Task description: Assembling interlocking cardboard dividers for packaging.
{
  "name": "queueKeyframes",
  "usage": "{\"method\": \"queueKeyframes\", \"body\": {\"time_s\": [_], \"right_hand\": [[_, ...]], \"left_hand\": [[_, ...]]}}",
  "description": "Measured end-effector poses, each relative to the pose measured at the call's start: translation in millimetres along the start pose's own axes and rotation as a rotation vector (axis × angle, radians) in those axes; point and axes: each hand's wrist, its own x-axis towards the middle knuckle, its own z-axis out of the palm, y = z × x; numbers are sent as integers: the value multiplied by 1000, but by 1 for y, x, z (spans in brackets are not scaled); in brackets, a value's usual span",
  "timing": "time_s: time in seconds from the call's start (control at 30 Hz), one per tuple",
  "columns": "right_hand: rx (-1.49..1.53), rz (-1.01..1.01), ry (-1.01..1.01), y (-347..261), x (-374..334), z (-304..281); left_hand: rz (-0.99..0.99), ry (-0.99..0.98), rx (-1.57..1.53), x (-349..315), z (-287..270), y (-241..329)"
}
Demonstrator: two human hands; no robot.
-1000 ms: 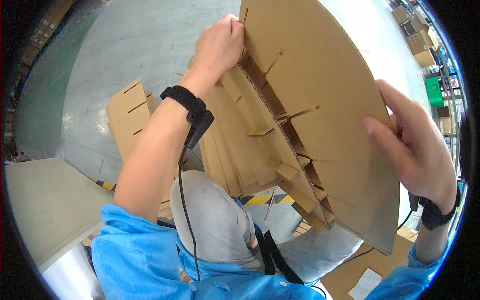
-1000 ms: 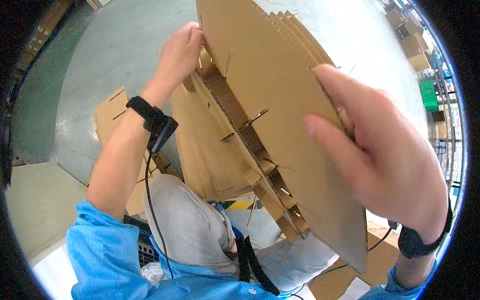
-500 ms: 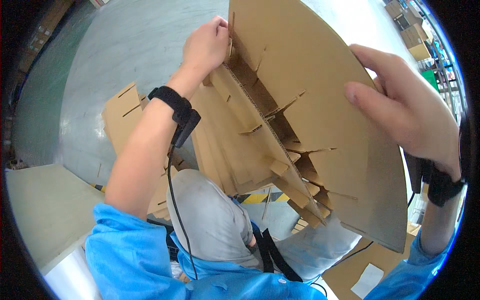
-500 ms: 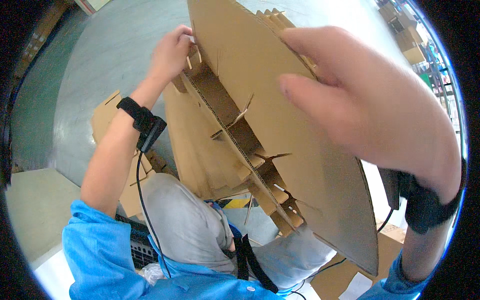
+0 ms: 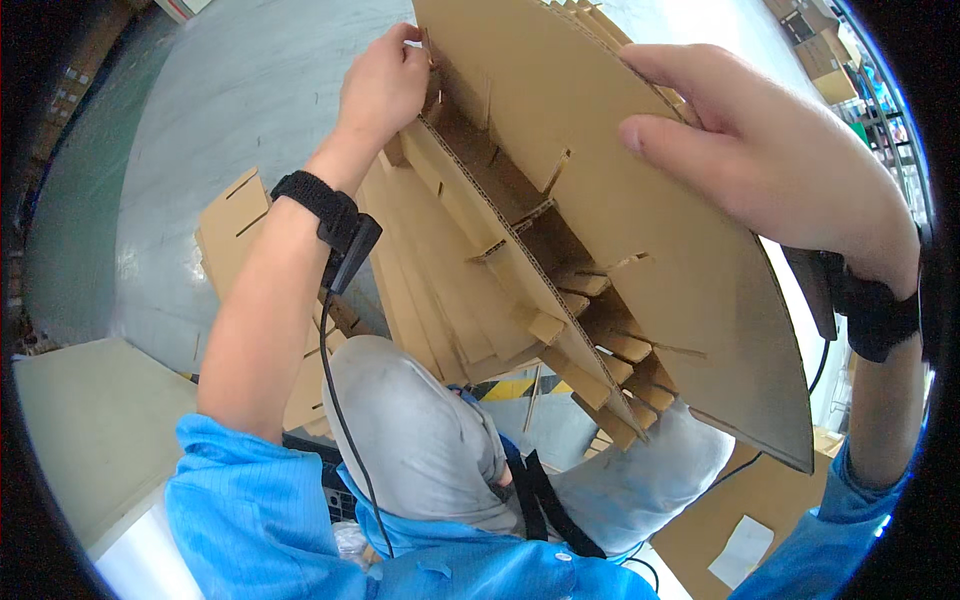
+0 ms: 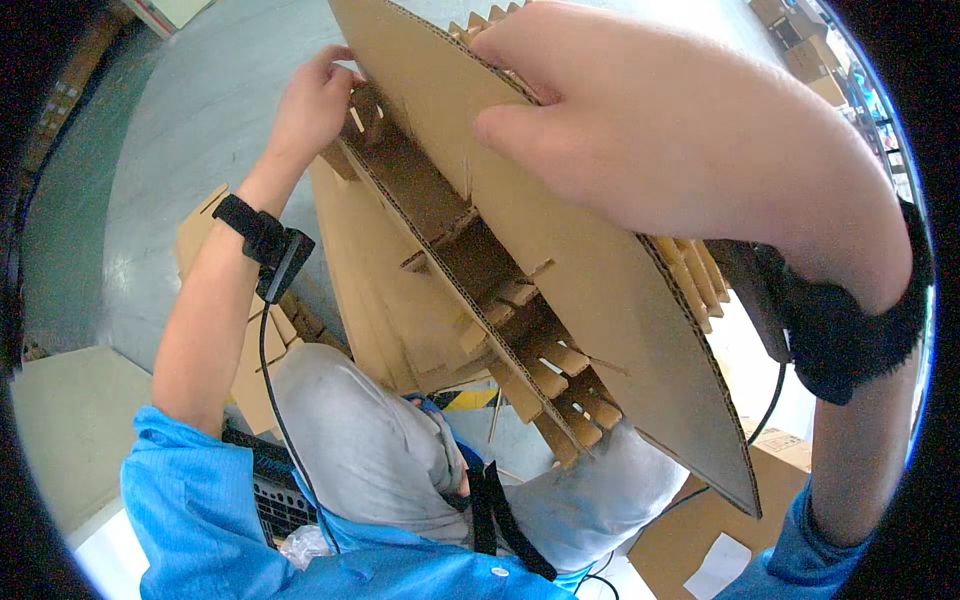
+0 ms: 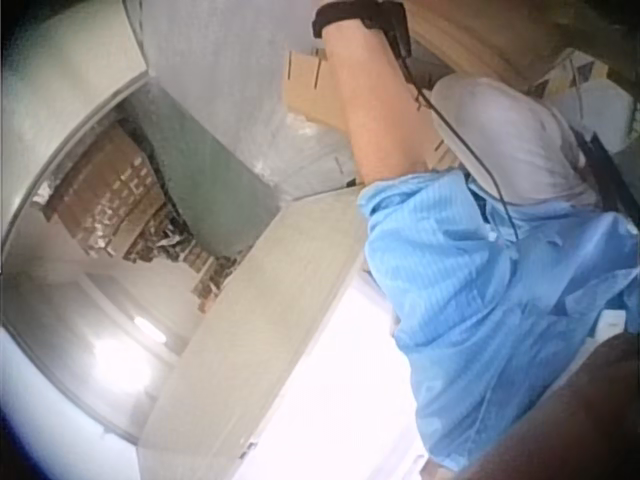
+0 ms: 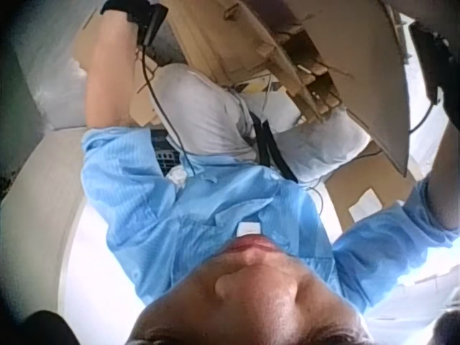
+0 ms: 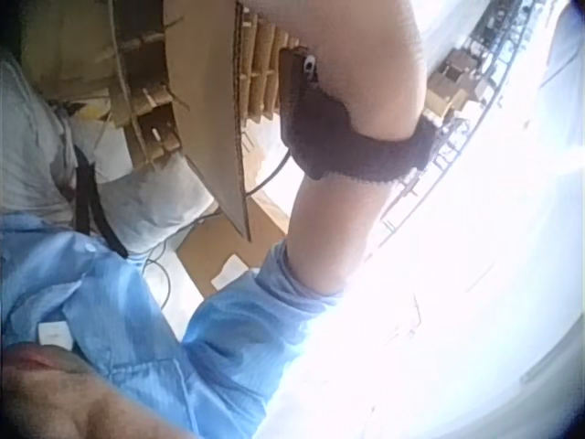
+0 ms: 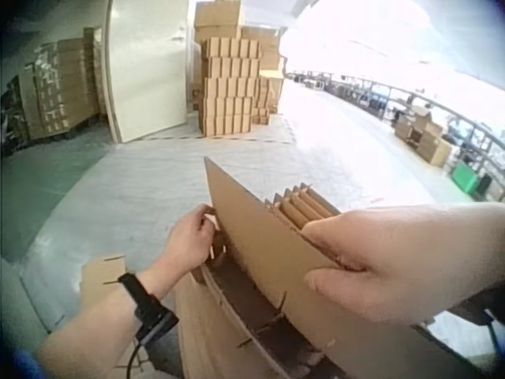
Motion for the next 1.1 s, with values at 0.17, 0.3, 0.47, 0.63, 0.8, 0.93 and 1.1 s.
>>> {"method": "queueKeyframes", "body": {"time_s": [0.17, 0.3, 0.47, 0.63, 0.8, 0.93, 1.1], "right_hand": [[-209, -146, -126, -5, 1, 10], [-95, -51, -201, 15, -8, 44], [-75, -81, -25, 25, -17, 84], [-120, -140, 251, 31, -77, 99], [-108, -133, 323, 52, -118, 120], [-121, -127, 384, 69, -137, 130], [-157, -174, 453, 73, -133, 145]], "left_hand": [[51, 91, -23, 6, -8, -12], [-25, -62, -98, -6, 2, 8], [-94, 85, -115, -2, -20, -7], [172, 161, -153, 9, -24, 58], [1, -63, 401, 4, -3, 91], [-83, -213, 445, 5, -2, 84], [-97, -316, 562, 1, -8, 97]]}}
